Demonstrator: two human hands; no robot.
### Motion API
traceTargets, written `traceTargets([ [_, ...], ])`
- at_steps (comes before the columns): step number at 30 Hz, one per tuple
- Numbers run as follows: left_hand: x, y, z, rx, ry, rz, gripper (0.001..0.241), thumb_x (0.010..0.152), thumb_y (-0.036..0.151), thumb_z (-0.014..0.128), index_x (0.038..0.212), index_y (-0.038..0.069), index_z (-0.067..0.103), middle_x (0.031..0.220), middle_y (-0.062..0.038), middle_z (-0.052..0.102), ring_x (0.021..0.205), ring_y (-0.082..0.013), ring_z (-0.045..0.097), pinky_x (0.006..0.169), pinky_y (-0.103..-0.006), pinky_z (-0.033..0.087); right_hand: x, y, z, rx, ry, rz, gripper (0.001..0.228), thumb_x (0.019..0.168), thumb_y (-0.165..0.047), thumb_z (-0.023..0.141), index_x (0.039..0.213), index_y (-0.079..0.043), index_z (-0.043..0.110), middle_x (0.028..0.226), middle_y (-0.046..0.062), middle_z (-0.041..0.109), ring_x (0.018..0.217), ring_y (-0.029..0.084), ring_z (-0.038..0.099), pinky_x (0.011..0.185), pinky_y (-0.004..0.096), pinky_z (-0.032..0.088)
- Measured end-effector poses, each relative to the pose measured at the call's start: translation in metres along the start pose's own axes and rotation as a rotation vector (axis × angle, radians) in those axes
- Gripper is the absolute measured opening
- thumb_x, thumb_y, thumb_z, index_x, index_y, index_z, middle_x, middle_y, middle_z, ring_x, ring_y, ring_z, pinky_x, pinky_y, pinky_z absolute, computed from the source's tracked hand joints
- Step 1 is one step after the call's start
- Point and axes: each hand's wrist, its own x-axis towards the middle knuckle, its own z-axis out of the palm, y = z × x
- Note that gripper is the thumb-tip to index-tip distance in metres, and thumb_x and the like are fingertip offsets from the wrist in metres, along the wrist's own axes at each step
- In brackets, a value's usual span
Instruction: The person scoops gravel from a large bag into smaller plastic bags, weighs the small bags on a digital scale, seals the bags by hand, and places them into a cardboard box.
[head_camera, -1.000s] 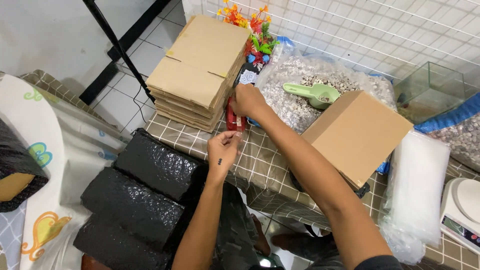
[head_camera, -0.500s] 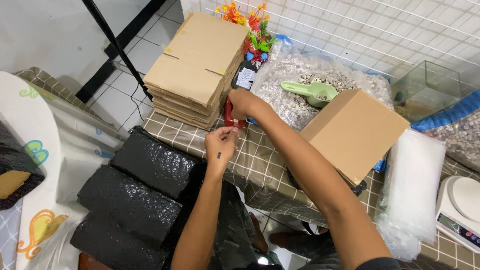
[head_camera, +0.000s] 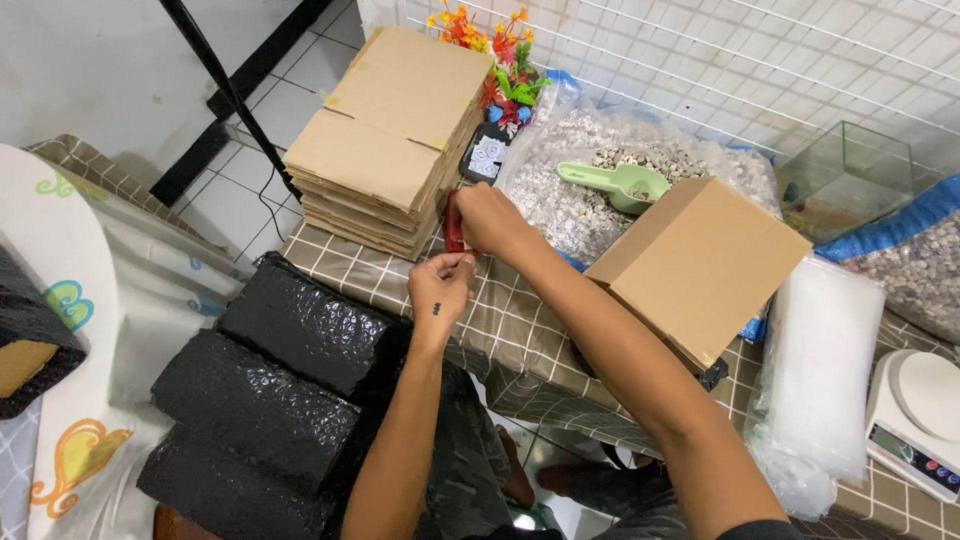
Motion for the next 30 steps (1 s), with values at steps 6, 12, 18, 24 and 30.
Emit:
traceTargets([
  [6,0.006,-0.006,0.002,0.005,-0.003,0.010,0.018,0.087,0.018,0.074,0.100,0.007,0.080,0.080,-0.010,0.079,0.051,-0.0153,0.070,0.047,-0.0236,0.054,-0.002,0.003,-0.009,-0.080,0.066,-0.141,0.016,0.079,0.002,0.067,0.091,0.003,0.077,0.098,0.024,0.070,0.087,0.050,0.073,0.079,0.054,0.062],
  [12,0.009,0.002,-0.001,-0.008,0.019,0.021,0.019,0.088,0.017,0.072,0.103,0.006,0.079,0.081,-0.010,0.078,0.051,-0.0157,0.070,0.047,-0.0241,0.054,0.009,0.019,0.001,-0.089,0.069,-0.121,0.025,0.084,-0.004,0.057,0.102,-0.003,0.074,0.084,0.024,0.073,0.085,0.048,0.074,0.075,0.052,0.061],
  [18,0.015,-0.008,0.004,-0.005,0.036,0.024,0.018,0.088,0.016,0.073,0.101,0.006,0.079,0.079,-0.008,0.078,0.048,-0.0145,0.069,0.043,-0.0244,0.053,0.011,0.026,0.006,-0.066,0.009,-0.122,0.026,0.083,-0.013,0.060,0.103,0.001,0.068,0.085,0.028,0.072,0.088,0.050,0.073,0.079,0.056,0.060],
  [24,0.017,-0.013,0.006,0.034,0.063,0.028,0.017,0.085,0.016,0.072,0.098,0.008,0.080,0.077,-0.008,0.078,0.050,-0.0159,0.069,0.046,-0.0256,0.054,0.007,0.024,-0.003,-0.002,-0.058,-0.099,0.029,0.085,-0.017,0.061,0.110,-0.004,0.069,0.093,0.026,0.074,0.095,0.047,0.073,0.084,0.054,0.059],
  [30,0.050,-0.055,0.015,0.095,0.109,0.056,0.019,0.082,0.019,0.073,0.096,0.008,0.080,0.069,-0.006,0.075,0.049,-0.0177,0.069,0.048,-0.0302,0.054,0.007,0.021,-0.004,-0.016,-0.099,-0.075,0.039,0.085,-0.019,0.071,0.119,-0.001,0.065,0.101,0.028,0.073,0.102,0.048,0.071,0.090,0.053,0.058],
])
